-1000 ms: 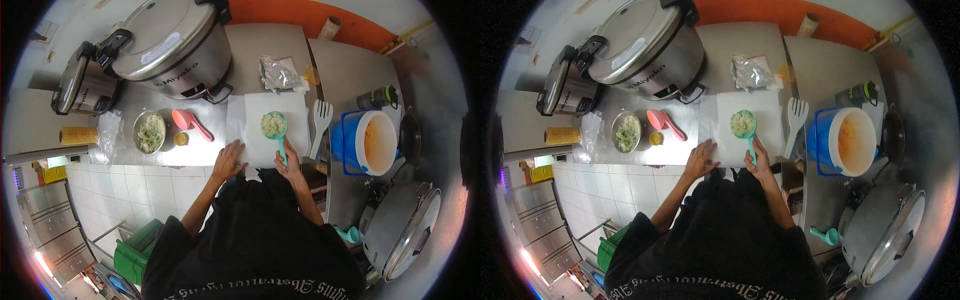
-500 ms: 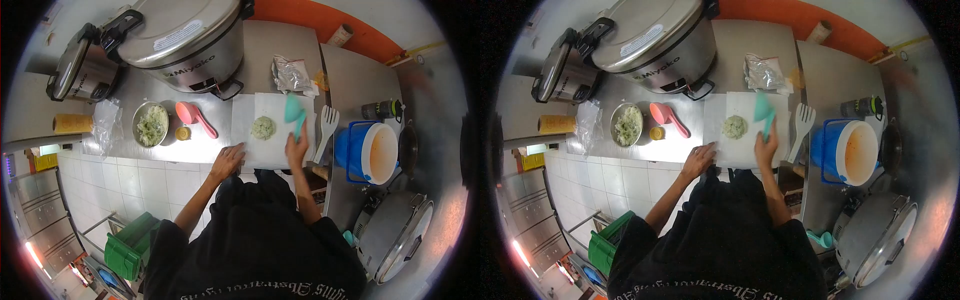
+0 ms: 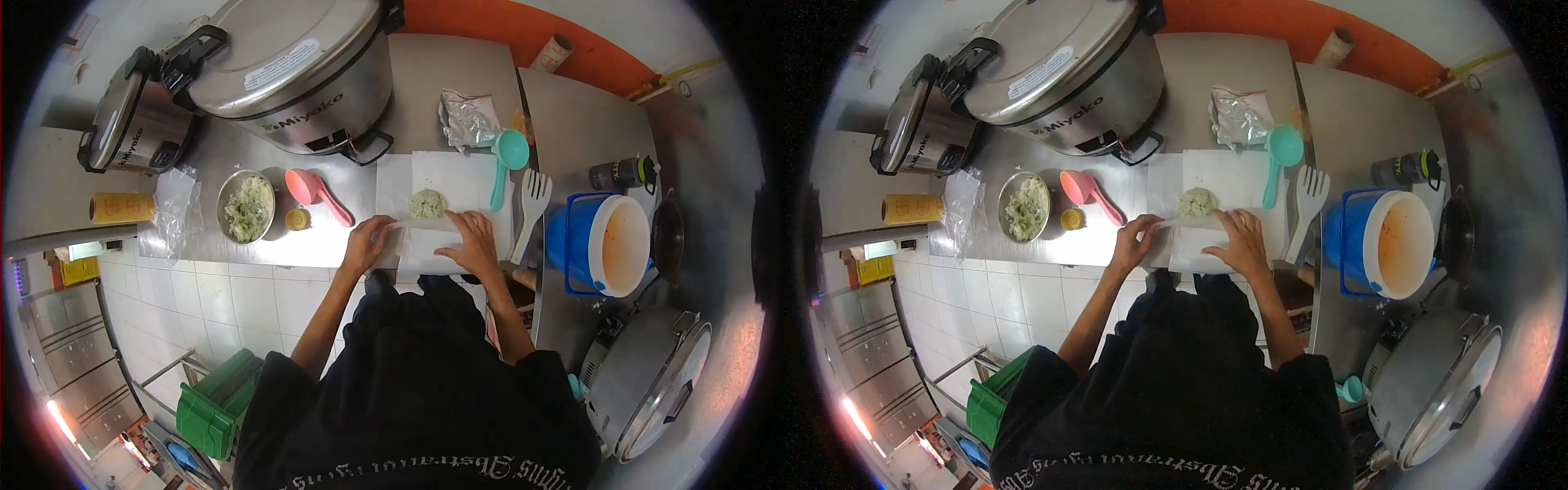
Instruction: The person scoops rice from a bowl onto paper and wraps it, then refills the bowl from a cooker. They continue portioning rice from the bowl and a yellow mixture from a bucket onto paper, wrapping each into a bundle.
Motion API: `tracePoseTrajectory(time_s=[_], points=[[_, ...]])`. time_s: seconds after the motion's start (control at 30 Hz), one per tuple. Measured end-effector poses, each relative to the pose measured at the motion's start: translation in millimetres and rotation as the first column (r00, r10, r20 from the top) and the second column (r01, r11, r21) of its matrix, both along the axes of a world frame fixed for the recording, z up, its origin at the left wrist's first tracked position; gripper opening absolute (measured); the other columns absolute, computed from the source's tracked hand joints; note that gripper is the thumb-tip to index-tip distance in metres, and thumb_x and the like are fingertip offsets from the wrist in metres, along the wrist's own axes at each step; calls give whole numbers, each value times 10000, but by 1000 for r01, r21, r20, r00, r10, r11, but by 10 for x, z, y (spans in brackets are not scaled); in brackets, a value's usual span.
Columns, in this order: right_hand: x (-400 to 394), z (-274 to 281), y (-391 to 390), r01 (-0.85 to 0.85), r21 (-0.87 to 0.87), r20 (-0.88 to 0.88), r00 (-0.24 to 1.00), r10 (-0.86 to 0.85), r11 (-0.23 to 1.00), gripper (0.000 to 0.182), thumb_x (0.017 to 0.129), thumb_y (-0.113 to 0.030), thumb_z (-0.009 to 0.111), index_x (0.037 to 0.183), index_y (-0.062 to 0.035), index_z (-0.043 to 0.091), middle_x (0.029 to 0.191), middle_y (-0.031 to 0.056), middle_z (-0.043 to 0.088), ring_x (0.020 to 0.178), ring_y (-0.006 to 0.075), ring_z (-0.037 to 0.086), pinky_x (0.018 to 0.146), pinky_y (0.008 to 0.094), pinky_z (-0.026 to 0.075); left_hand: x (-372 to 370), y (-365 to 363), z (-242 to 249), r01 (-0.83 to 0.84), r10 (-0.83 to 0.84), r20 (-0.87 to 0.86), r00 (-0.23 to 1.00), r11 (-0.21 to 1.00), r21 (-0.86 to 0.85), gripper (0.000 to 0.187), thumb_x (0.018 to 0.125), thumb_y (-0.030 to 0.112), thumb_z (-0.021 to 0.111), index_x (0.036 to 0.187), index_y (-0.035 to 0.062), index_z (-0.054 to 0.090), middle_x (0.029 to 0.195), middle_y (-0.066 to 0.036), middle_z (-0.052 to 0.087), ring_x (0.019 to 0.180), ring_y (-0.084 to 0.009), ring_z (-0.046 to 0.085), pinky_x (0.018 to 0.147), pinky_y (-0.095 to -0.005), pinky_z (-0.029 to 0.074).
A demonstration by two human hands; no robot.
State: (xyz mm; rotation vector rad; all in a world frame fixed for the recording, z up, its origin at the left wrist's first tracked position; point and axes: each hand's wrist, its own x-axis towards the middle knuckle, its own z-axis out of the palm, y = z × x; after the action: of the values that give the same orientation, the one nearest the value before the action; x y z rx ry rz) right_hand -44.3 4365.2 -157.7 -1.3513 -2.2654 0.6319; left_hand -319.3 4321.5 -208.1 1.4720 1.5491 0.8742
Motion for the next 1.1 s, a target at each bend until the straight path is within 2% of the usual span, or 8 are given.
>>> tracePoseTrajectory(time_s=[0.17, 0.4, 0.43, 0.57, 0.67, 0.8, 0.9, 1.1], points=[[211, -319, -95, 26, 53, 41, 999, -28, 998, 346, 722, -55, 763, 1062, -91, 709, 1026, 69, 618, 1093, 280, 540, 983, 443, 389, -75, -52, 123, 423, -282, -385, 879, 834, 353, 470, 819, 76, 737, 1273, 88, 615, 1246, -136, 673, 1075, -335, 675, 933, -433, 560], [384, -347, -556, -164, 83, -119, 978, 173, 983, 192, 732, -26, 742, 908, -99, 767, 917, 55, 632, 978, 264, 589, 936, 446, 418, -296, -422, -221, 519, -470, -274, 839, 842, 148, 311, 885, 61, 651, 1196, 79, 669, 1304, -123, 651, 1140, -305, 658, 1062, -442, 471], [351, -146, -539, -122, -57, -140, 984, 113, 991, 134, 779, -26, 739, 895, -83, 774, 905, 61, 652, 980, 253, 601, 919, 415, 445, -262, -406, -84, 418, -417, -150, 896, 908, -29, 224, 899, 89, 669, 1117, 60, 710, 1315, -131, 650, 1162, -293, 659, 1086, -431, 436], [414, -490, -164, -77, -534, -488, 841, -233, 842, 123, 842, -72, 769, 946, -6, 762, 881, 51, 720, 842, 164, 648, 785, 304, 500, -134, -58, 120, 116, -130, 154, 979, 989, 95, 189, 883, 194, 748, 979, 31, 737, 1094, -91, 750, 1029, -247, 703, 961, -334, 496], [359, -842, -57, 82, -752, -487, 600, -635, 654, 173, 855, -88, 773, 990, 17, 746, 923, 29, 731, 807, 117, 639, 764, 271, 494, -115, 83, -184, 17, 94, 347, 933, 953, -303, 234, 906, 227, 731, 985, 6, 725, 996, -97, 758, 903, -201, 699, 828, -324, 516], [287, -902, -163, 218, -726, -454, 560, -693, 652, 182, 852, -114, 787, 960, 21, 732, 864, -4, 699, 755, 80, 597, 713, 255, 476, 63, 164, -98, -45, 44, -9, 999, 996, -79, 213, 954, 275, 662, 951, 65, 704, 789, -182, 712, 746, -301, 689, 704, -351, 507], [371, -1016, -184, 357, -629, -221, 770, -599, 691, 218, 831, -141, 802, 945, 25, 720, 768, 9, 665, 709, 69, 557, 654, 267, 454, 75, 178, -302, 9, 4, -237, 972, 999, 51, 230, 949, 315, 660, 945, 86, 680, 707, -187, 670, 658, -363, 651, 669, -419, 491], [115, -959, -257, 563, -310, 5, 807, -591, 766, 303, 804, -148, 784, 1055, -5, 693, 909, 126, 674, 843, 249, 648, 716, 377, 480, 141, 198, -339, -80, 115, -486, 866, 993, 92, 337, 898, 398, 699, 967, 70, 658, 818, -120, 695, 750, -342, 646, 801, -459, 445]])
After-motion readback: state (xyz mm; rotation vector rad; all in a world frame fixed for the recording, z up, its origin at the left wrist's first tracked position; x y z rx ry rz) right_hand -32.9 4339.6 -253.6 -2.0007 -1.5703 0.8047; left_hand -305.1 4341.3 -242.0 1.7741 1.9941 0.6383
